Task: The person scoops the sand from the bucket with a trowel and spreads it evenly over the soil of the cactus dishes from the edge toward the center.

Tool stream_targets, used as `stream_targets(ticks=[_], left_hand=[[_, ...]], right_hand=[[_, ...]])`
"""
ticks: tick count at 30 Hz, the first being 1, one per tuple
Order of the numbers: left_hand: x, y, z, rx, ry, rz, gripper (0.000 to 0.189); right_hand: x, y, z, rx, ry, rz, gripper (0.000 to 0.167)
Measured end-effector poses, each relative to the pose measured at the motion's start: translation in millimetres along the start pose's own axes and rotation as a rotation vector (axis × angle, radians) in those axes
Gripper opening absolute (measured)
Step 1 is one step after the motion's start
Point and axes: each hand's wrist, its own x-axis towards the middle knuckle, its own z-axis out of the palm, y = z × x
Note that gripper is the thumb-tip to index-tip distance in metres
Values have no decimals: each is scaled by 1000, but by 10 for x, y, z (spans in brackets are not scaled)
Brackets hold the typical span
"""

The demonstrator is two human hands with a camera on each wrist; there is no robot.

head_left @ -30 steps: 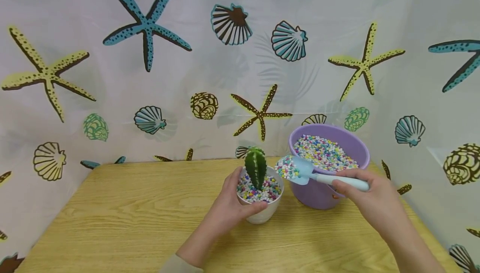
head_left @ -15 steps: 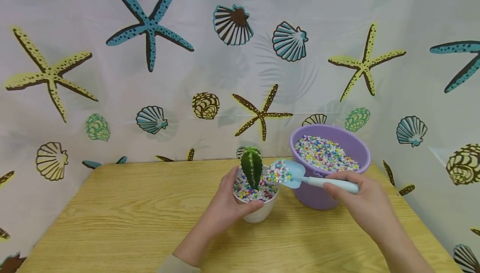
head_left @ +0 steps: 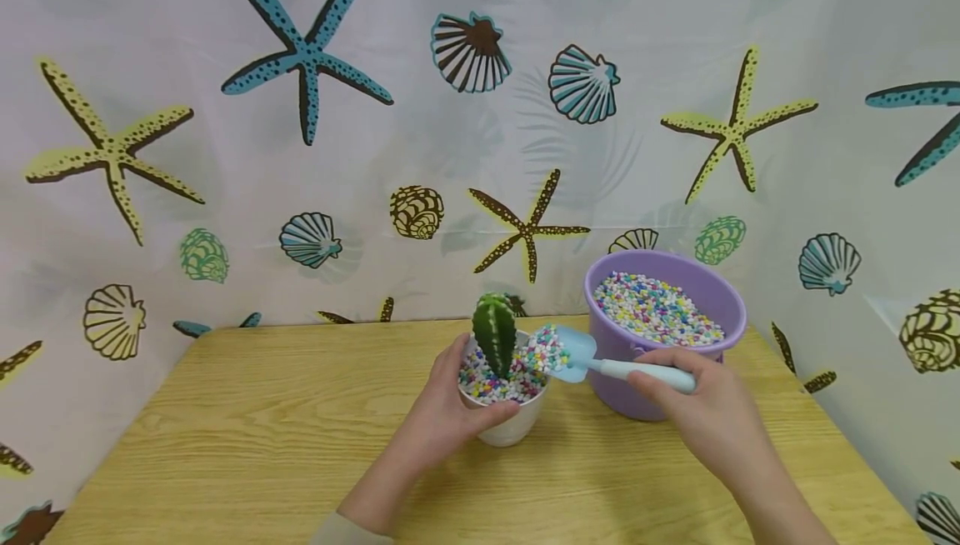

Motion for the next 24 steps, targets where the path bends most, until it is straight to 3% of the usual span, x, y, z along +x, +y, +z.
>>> stream_targets(ticks=[13, 24], left_hand=[[-10, 12, -18, 19, 0, -13, 125], [-13, 8, -18, 9, 1, -2, 126]], right_hand=[[8, 9, 108, -55, 24, -16, 43], [13, -10, 192, -115, 60, -79, 36]])
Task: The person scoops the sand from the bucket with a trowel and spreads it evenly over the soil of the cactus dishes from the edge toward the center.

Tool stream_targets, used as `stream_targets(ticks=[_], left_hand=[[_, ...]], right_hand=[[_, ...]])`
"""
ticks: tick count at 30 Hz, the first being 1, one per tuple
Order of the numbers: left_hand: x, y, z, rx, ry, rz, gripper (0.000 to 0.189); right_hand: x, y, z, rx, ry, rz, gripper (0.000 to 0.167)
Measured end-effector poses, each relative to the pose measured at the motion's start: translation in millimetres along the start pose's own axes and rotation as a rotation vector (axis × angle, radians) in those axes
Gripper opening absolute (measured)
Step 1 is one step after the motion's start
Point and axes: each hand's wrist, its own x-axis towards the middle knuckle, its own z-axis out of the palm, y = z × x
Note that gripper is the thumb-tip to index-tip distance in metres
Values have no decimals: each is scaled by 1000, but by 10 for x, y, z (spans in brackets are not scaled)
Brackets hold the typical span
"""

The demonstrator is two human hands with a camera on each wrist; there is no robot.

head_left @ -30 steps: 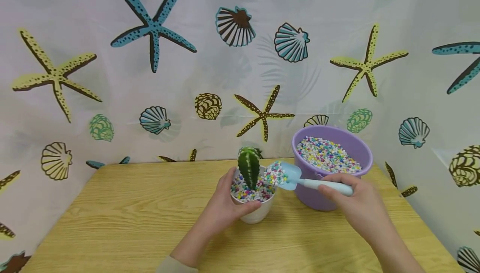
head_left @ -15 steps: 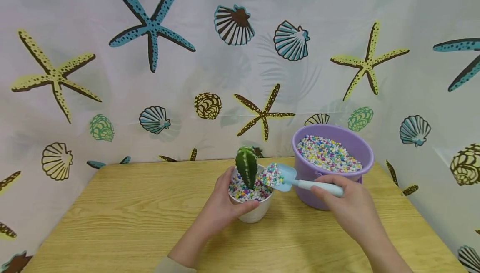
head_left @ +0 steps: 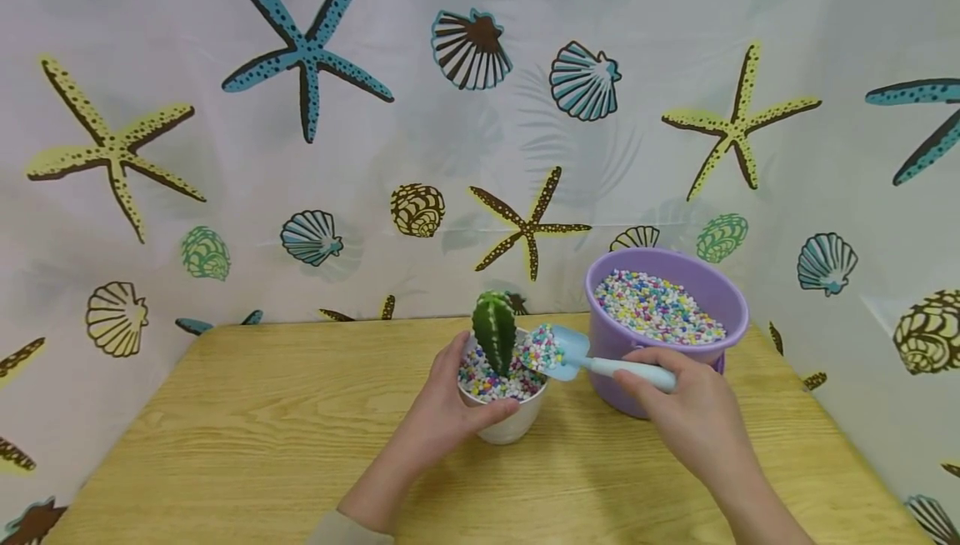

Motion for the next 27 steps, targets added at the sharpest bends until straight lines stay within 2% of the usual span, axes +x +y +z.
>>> stream_targets(ticks=[6, 20, 27], left_hand=[[-10, -2, 9, 6, 5, -1, 126], [-11, 4, 28, -18, 39, 18, 125], [-17, 34, 36, -5, 42, -4, 125]], right_hand=[[10, -18, 27, -28, 6, -15, 33], [20, -39, 95, -112, 80, -122, 27], [8, -60, 128, -118, 81, -136, 28]])
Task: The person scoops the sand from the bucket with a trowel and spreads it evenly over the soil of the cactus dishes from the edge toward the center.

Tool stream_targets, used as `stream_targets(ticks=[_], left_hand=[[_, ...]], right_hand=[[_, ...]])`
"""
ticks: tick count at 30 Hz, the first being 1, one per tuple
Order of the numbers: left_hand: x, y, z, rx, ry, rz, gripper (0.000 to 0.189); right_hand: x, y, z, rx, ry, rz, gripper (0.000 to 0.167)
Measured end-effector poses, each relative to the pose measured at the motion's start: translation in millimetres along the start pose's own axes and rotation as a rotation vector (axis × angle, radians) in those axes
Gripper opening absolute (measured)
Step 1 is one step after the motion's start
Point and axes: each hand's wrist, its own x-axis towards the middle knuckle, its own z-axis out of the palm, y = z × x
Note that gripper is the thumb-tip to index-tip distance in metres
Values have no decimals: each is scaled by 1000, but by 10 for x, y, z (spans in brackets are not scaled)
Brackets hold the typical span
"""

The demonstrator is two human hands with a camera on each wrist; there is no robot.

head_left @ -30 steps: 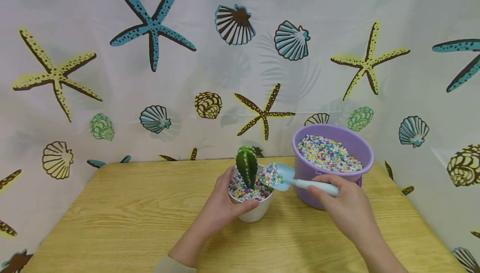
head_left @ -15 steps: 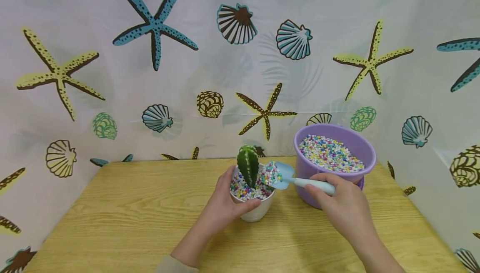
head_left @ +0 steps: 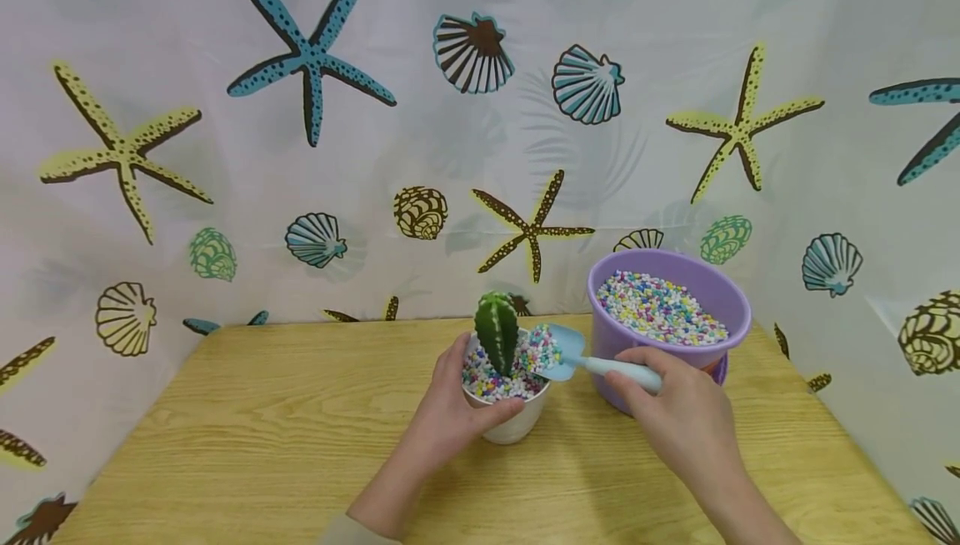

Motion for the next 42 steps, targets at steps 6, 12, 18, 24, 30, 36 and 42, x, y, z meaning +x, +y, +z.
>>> stream_targets(ticks=[6, 12, 18, 24, 30, 36, 42], left_hand=[[-9, -1, 22, 14, 17, 4, 125], [-18, -5, 41, 9, 33, 13, 123], [-21, -1, 72, -6, 50, 13, 123], [-35, 32, 109, -15, 74, 20, 123], [-42, 67, 146, -3, 92, 4, 124], [-23, 66, 76, -30, 20, -35, 129], [36, 25, -58, -63, -61, -77, 128]], right_hand=[[-11, -14, 2, -19, 20, -25, 26], [-15, -36, -12, -20, 32, -32, 25], [-19, -41, -19, -25, 49, -38, 23], [-21, -41, -23, -41, 62, -52, 22], [-20, -28, -16, -67, 94, -82, 23], [-22, -14, 5, -83, 131, -117, 20], [-13, -2, 3, -93, 154, -144, 23]])
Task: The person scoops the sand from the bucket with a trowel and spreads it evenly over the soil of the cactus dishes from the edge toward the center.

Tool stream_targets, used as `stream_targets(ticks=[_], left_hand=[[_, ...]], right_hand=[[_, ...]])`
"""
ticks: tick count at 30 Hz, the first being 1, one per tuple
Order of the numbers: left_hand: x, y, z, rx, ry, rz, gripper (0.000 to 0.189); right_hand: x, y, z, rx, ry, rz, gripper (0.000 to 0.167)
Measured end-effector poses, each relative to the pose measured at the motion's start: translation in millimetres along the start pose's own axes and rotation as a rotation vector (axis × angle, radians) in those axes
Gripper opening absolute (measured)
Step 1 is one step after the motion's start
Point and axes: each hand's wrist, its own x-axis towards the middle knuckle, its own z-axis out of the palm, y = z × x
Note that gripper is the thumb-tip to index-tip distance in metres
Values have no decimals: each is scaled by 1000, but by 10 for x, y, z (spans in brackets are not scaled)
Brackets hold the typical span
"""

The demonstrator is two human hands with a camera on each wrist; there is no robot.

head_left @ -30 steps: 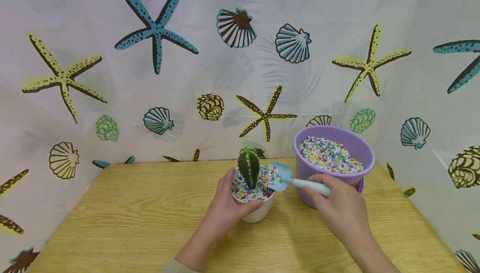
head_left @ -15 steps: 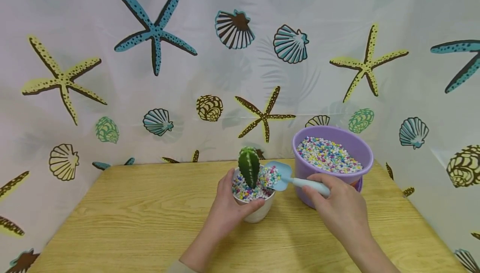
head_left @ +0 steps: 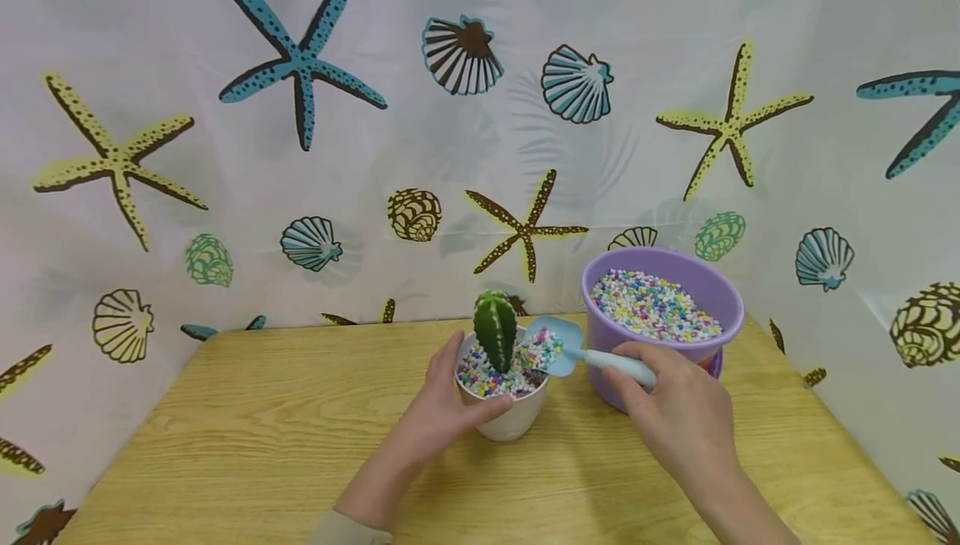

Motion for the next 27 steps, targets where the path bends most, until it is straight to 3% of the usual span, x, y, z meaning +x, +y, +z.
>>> stream_targets(ticks=[5, 11, 16, 21, 27], left_hand=[[13, -2, -10, -25, 4, 8, 129], [6, 9, 86, -13, 69, 51, 129], [-20, 56, 169, -12, 91, 34, 130], [-29, 65, 173, 5, 75, 17, 132], [13, 20, 78, 39, 29, 24, 131]], right_hand=[[4, 4, 2, -6, 12, -7, 23], [6, 7, 7, -17, 23, -19, 23], [1, 3, 5, -23, 31, -30, 23], [-12, 1, 12, -32, 47, -56, 23], [-29, 2, 18, -46, 82, -100, 23]])
